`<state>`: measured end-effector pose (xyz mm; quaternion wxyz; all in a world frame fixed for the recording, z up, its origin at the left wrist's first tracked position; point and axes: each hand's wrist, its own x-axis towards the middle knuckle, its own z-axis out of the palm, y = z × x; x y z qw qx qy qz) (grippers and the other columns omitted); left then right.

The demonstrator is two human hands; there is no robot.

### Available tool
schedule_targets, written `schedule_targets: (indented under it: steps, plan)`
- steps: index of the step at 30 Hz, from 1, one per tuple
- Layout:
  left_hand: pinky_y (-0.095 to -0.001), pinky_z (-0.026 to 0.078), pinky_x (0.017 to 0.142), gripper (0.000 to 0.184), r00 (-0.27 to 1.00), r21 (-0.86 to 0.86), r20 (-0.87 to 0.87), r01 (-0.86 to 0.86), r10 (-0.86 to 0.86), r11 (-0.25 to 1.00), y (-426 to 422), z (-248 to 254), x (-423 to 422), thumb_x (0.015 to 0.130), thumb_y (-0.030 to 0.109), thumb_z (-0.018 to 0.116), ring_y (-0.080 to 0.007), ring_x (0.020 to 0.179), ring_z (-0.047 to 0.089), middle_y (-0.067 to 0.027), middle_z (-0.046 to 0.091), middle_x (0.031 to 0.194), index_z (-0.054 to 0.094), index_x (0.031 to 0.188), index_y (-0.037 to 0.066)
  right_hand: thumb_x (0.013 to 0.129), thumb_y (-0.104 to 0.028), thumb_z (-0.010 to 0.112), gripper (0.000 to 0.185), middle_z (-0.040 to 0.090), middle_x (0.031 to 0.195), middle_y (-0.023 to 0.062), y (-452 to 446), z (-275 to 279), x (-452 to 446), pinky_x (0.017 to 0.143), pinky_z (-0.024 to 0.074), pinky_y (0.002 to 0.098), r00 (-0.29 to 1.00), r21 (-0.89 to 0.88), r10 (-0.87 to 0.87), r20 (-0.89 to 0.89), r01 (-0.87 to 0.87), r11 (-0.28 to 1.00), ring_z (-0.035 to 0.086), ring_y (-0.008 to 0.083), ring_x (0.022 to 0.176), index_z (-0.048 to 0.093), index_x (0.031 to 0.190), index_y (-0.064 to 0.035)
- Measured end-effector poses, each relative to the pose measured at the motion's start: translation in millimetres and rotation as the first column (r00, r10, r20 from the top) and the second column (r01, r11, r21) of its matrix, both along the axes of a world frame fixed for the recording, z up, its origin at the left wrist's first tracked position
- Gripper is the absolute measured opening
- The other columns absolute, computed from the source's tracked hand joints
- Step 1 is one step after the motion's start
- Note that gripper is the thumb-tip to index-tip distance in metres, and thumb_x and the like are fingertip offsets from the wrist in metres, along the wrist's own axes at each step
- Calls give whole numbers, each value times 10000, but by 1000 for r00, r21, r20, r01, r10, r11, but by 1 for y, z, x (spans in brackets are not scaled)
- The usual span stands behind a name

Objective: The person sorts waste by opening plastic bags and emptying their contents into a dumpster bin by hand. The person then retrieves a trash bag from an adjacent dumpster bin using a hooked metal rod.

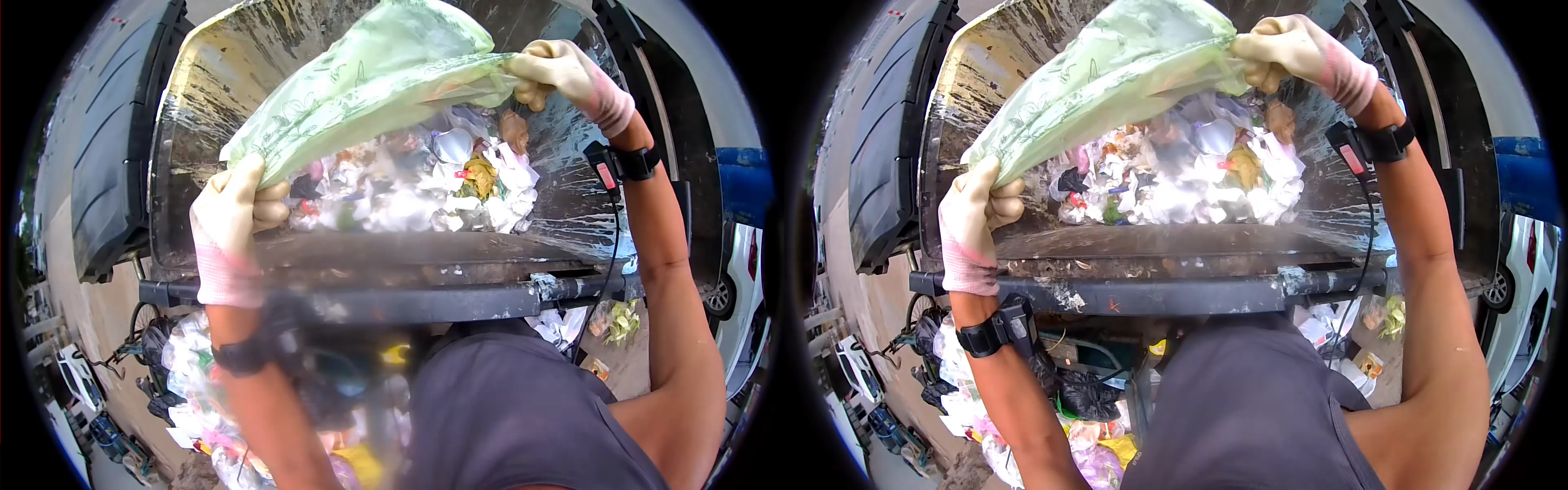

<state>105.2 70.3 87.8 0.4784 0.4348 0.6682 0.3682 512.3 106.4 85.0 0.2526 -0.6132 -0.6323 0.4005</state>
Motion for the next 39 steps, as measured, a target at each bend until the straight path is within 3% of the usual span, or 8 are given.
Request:
schedule_targets:
  steps: [13,18,21,23,27,30,35,39]
  plan:
    - [-226,455,496,312,998,-88,-57,3,-8,996,0,-16,6,984,267,634,-86,506,560,-83,693,725,708,965,-36,1005,-367,629,431,639,651,48,22,-21,-24,582,493,285,949,24,76,307,-88,996,583,100,594,669,785,2]
    - [-218,365,437,293,999,-82,-50,4,-8,997,-3,-16,-1,982,248,608,-58,463,497,-45,649,681,688,879,-14,1001,-350,664,394,683,710,54,21,0,-14,626,501,276,840,-162,24,-541,-132,978,604,107,625,677,822,1]
    - [-221,348,431,285,999,-100,-33,-35,32,994,-4,-23,-9,983,242,606,-56,463,486,-49,643,680,680,890,-16,1003,-369,658,384,704,774,63,26,-9,-23,659,526,259,983,4,65,174,-67,998,652,120,662,681,889,-2]
    - [-226,373,431,291,999,-96,-33,-38,35,995,-8,-23,-16,988,246,606,-76,469,519,-72,664,696,686,930,-28,980,-358,679,380,752,834,93,20,2,-12,686,608,288,886,-106,51,-461,-112,988,722,170,698,723,955,18]
    - [-241,443,453,305,1000,-65,-2,-12,12,998,-12,-14,-12,981,256,622,-98,475,560,-94,708,732,704,1022,-34,985,-397,675,407,701,781,55,32,-25,-23,681,527,242,860,29,42,508,-66,997,671,126,668,685,941,7]
    - [-241,444,459,307,999,-43,-15,-43,42,998,-18,-13,-18,979,261,623,-95,478,560,-91,712,736,709,1020,-31,986,-394,674,422,708,888,44,16,-10,-22,712,535,222,905,-8,93,-415,-106,994,709,139,764,682,1021,27]
    - [-233,439,475,303,993,21,-40,-109,110,994,-26,-3,-13,976,262,624,-93,488,572,-89,714,741,727,990,-22,926,-335,675,347,725,757,43,32,-20,-40,672,509,270,868,182,0,496,-104,978,606,87,670,729,819,-8]
    - [-233,451,516,344,972,156,-149,-156,179,975,-33,-1,-26,976,309,650,-92,521,585,-80,726,755,740,993,-22,895,-396,682,374,733,808,36,30,3,-54,727,552,301,997,113,56,-59,-49,992,663,122,749,717,882,-25]
